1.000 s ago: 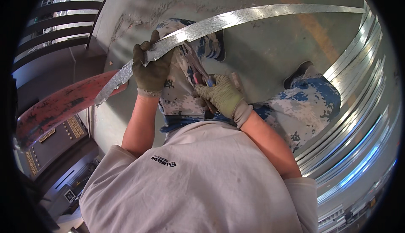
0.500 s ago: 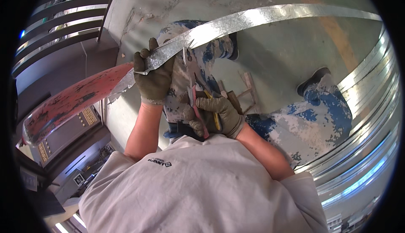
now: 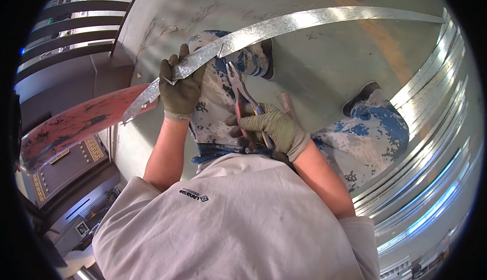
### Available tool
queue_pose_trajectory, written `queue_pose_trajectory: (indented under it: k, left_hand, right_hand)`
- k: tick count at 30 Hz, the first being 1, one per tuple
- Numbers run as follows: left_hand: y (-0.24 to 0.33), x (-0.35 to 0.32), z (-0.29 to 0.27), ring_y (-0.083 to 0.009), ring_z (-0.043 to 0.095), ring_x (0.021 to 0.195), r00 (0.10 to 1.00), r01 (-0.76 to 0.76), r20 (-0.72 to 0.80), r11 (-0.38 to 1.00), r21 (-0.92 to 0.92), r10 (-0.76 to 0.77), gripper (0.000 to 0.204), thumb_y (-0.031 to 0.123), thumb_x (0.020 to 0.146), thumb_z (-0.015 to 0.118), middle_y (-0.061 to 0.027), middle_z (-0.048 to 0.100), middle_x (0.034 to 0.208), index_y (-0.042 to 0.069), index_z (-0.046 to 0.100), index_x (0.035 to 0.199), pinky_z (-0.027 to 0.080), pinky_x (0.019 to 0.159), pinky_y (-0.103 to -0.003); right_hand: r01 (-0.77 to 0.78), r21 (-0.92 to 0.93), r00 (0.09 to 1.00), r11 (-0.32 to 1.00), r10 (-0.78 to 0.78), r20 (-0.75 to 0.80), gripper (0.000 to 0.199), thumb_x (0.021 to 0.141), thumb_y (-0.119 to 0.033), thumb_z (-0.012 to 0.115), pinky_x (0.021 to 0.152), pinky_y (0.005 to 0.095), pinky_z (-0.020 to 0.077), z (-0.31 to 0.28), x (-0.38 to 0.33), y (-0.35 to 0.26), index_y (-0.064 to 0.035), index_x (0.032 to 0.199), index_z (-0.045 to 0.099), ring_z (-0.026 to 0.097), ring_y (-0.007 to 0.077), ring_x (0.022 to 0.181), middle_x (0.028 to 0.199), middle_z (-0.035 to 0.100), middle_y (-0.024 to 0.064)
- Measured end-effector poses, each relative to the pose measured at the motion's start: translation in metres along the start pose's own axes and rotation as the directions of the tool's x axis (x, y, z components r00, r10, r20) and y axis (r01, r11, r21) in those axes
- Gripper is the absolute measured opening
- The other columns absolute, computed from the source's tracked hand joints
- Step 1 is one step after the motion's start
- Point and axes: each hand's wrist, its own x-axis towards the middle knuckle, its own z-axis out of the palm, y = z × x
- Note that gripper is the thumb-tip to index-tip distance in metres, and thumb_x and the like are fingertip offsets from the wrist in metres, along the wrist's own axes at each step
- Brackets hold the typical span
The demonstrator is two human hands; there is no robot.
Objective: The person kneels on the floor and uses tin snips to cut a long metal strip into smaller segments. They repeatedly position the snips, cut, and set the pieces aside on the floor.
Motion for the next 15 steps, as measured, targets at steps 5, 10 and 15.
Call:
queue_pose_trajectory:
  k: [5, 10, 15]
  left_hand:
    - [-0.001, -0.004, 0.006, -0.0474, 0.06, 0.144, 0.999, 0.019, 0.038, 0.998, -0.053, -0.017, 0.032, 0.032, 0.116, 0.059, -0.0231, 0.074, 0.14, 0.006, 0.072, 0.103, 0.044, 0.129, -0.068]
    - [-0.006, -0.004, 0.023, -0.0429, 0.062, 0.144, 0.996, 0.013, -0.091, 0.999, 0.032, -0.01, 0.029, 0.027, 0.116, 0.059, -0.0148, 0.077, 0.128, 0.01, 0.067, 0.094, 0.044, 0.127, -0.073]
    - [-0.005, -0.007, 0.02, -0.0407, 0.062, 0.144, 0.996, -0.016, -0.088, 1.0, 0.008, 0.017, 0.031, 0.027, 0.115, 0.06, -0.0108, 0.078, 0.126, 0.011, 0.064, 0.089, 0.045, 0.125, -0.076]
  right_hand:
    - [0.15, -0.541, 0.971, 0.828, -0.225, -0.075, 0.023, 0.101, -0.016, 0.081, 0.057, 0.0308, 0.052, -0.014, 0.005, 0.004, -0.0025, 0.12, 0.077, 0.07, 0.0146, 0.068, 0.09, 0.079, 0.0074]
    - [0.093, -0.569, 0.963, 0.817, -0.219, -0.157, 0.021, 0.101, -0.015, 0.082, 0.05, 0.0301, 0.048, -0.005, 0.005, 0.004, -0.0046, 0.118, 0.075, 0.063, 0.0138, 0.057, 0.081, 0.072, 0.0055]
    - [-0.004, -0.616, 0.956, 0.788, -0.177, -0.232, 0.03, 0.101, -0.019, 0.085, 0.062, 0.0335, 0.0546, 0.001, -0.003, -0.021, -0.0028, 0.124, 0.073, 0.07, 0.0139, 0.074, 0.09, 0.075, 0.0055]
